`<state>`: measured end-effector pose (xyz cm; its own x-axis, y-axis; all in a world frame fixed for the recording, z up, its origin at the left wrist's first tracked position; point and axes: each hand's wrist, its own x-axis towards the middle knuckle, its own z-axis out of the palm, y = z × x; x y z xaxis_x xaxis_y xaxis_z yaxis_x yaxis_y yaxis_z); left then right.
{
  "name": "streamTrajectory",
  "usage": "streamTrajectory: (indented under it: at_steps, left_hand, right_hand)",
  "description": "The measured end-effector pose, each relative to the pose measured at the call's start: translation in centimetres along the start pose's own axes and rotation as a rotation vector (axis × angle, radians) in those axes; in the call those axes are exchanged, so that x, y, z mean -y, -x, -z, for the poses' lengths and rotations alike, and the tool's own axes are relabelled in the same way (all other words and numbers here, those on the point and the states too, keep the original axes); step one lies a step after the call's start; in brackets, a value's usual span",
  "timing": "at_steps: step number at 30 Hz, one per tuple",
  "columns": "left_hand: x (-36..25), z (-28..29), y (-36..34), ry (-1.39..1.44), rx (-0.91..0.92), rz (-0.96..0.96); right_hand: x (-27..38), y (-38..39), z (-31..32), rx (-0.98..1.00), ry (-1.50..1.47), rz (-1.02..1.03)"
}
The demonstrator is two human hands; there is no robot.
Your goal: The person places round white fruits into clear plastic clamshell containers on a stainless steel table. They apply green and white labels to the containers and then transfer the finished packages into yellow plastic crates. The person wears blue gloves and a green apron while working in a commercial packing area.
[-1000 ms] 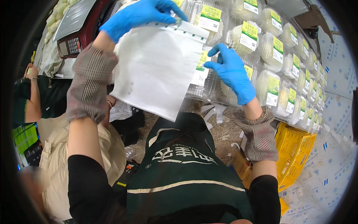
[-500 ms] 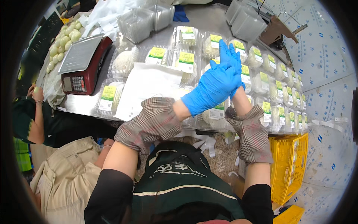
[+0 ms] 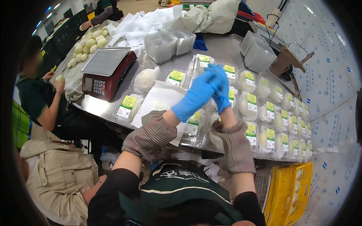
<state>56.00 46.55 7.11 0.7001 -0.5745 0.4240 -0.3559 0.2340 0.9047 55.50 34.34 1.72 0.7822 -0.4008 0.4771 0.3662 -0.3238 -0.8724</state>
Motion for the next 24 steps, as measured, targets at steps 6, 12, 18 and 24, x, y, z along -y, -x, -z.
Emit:
streamTrajectory:
  at_steps: [6, 12, 18, 24]
  left_hand:
    - [0.1, 2.6, -0.1, 0.170, -0.347, 0.324]
    - [3.5, 2.4, 1.5, -0.068, -0.258, -0.035]
    - [2.4, 3.2, 5.4, -0.157, -0.120, 0.038]
    - [2.4, 12.3, 8.5, -0.269, 0.053, 0.394]
  right_hand:
    - [3.7, 3.6, -5.0, -0.095, -0.618, -0.203]
    - [6.7, 5.9, -5.6, -0.119, -0.634, -0.177]
    - [6.8, 6.8, -5.6, 0.030, -0.476, -0.250]
    - [0.6, 2.4, -4.5, 0.218, 0.267, -0.213]
